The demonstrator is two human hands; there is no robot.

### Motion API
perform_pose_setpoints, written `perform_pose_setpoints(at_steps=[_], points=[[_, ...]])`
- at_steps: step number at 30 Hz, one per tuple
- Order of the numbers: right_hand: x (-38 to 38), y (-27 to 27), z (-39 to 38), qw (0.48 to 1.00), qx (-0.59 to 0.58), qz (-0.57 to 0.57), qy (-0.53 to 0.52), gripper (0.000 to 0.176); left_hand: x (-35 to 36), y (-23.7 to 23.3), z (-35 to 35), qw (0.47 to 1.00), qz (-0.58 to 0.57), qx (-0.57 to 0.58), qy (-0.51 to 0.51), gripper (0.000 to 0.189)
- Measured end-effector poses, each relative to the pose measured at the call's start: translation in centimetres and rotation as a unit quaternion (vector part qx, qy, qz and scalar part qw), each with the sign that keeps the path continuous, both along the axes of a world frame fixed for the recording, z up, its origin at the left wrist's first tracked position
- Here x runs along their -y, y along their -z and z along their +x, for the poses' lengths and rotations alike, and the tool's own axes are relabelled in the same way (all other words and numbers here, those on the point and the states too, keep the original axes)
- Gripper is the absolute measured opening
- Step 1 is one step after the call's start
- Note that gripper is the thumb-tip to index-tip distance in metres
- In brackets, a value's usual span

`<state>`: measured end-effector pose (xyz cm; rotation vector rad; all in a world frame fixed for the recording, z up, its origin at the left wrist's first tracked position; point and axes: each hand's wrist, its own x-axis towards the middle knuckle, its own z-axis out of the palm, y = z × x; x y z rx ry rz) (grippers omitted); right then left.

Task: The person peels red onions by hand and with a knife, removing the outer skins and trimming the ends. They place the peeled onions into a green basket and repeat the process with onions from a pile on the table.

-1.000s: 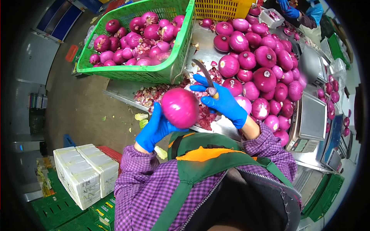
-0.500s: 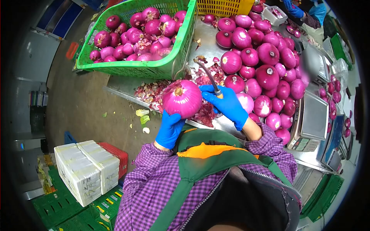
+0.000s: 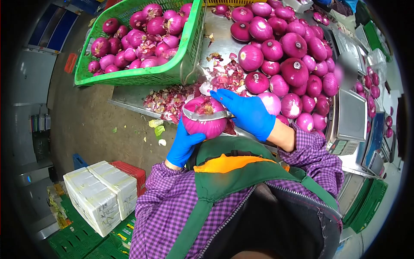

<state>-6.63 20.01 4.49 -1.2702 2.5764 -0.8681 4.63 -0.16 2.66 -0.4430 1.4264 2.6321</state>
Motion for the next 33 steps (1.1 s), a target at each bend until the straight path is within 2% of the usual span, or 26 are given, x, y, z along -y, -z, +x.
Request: perform_pose_setpoints(at_steps=[2,5,8,12,18,19,20,21,22,23,24,25,26,27,28,29,30,31,32,33], points=[[-0.2,1.2,-0.3,0.999,-0.038,-0.027,-0.020,0.074,0.3,0.7,0.4,1.000,-0.016,-0.004,0.017,0.098],[-0.5,2.1,-0.3,0.999,-0.020,-0.043,-0.022,0.074,0.4,0.5,0.6,0.999,-0.003,-0.001,0.035,0.101],[-0.5,1.8,-0.1,1.000,-0.006,0.009,-0.005,0.074,0.2,0.5,0.8,0.999,0.002,0.011,0.039,0.103],[-0.7,2.8,0.1,1.000,-0.007,-0.008,0.000,0.078,0.1,-0.1,0.4,0.997,-0.009,0.012,0.078,0.102],[-0.6,7.3,1.2,1.000,-0.012,-0.025,0.008,0.069,0.3,1.0,1.4,0.994,-0.015,0.052,0.092,0.097],[-0.8,8.5,1.2,0.986,0.101,-0.119,0.050,0.064,0.5,1.0,1.8,0.994,0.018,0.063,0.084,0.096],[-1.1,9.8,1.3,0.950,0.211,-0.212,0.091,0.059,0.9,1.1,2.2,0.993,0.050,0.074,0.078,0.095],[-2.8,12.1,0.5,0.956,0.190,-0.158,0.161,0.055,1.9,1.5,2.2,0.990,-0.041,0.025,0.129,0.094],[-3.2,11.5,-0.7,0.955,0.167,-0.102,0.221,0.051,2.4,0.8,1.7,0.976,-0.131,-0.024,0.171,0.094],[-3.5,10.6,-0.7,0.958,0.159,-0.106,0.214,0.044,3.1,-0.3,1.2,0.966,-0.126,-0.102,0.201,0.091],[-2.6,9.4,0.1,0.958,0.167,-0.103,0.209,0.044,2.7,-2.3,1.3,0.968,-0.125,-0.094,0.197,0.091],[-1.3,8.4,0.2,0.917,0.286,-0.225,0.165,0.040,2.4,-4.0,0.8,0.978,-0.080,-0.031,0.190,0.090],[-0.3,7.1,-0.5,0.848,0.391,-0.340,0.112,0.037,2.3,-4.6,-0.1,0.983,-0.036,0.024,0.181,0.088],[0.0,4.4,-0.5,0.853,0.410,-0.313,0.083,0.039,2.1,-3.7,-0.1,0.980,-0.030,0.000,0.195,0.101],[0.1,2.5,-0.2,0.853,0.409,-0.314,0.080,0.039,2.1,-1.0,1.7,0.978,0.185,0.097,0.028,0.108],[0.1,0.8,0.0,0.820,0.466,-0.328,0.049,0.042,1.8,0.8,1.6,0.943,0.327,0.045,0.041,0.108],[-0.1,0.0,0.3,0.783,0.523,-0.337,0.021,0.045,1.2,1.8,1.4,0.884,0.465,-0.002,0.053,0.109],[-0.6,-0.1,0.4,0.818,0.511,-0.264,0.004,0.051,1.6,2.4,1.6,0.942,0.324,0.050,0.074,0.108],[-0.7,0.3,0.4,0.818,0.511,-0.262,0.011,0.051,1.8,3.0,1.7,0.940,0.328,0.053,0.078,0.108],[-0.6,1.3,0.4,0.864,0.431,-0.259,-0.008,0.050,1.6,3.1,1.6,0.957,0.272,0.050,0.084,0.108]])
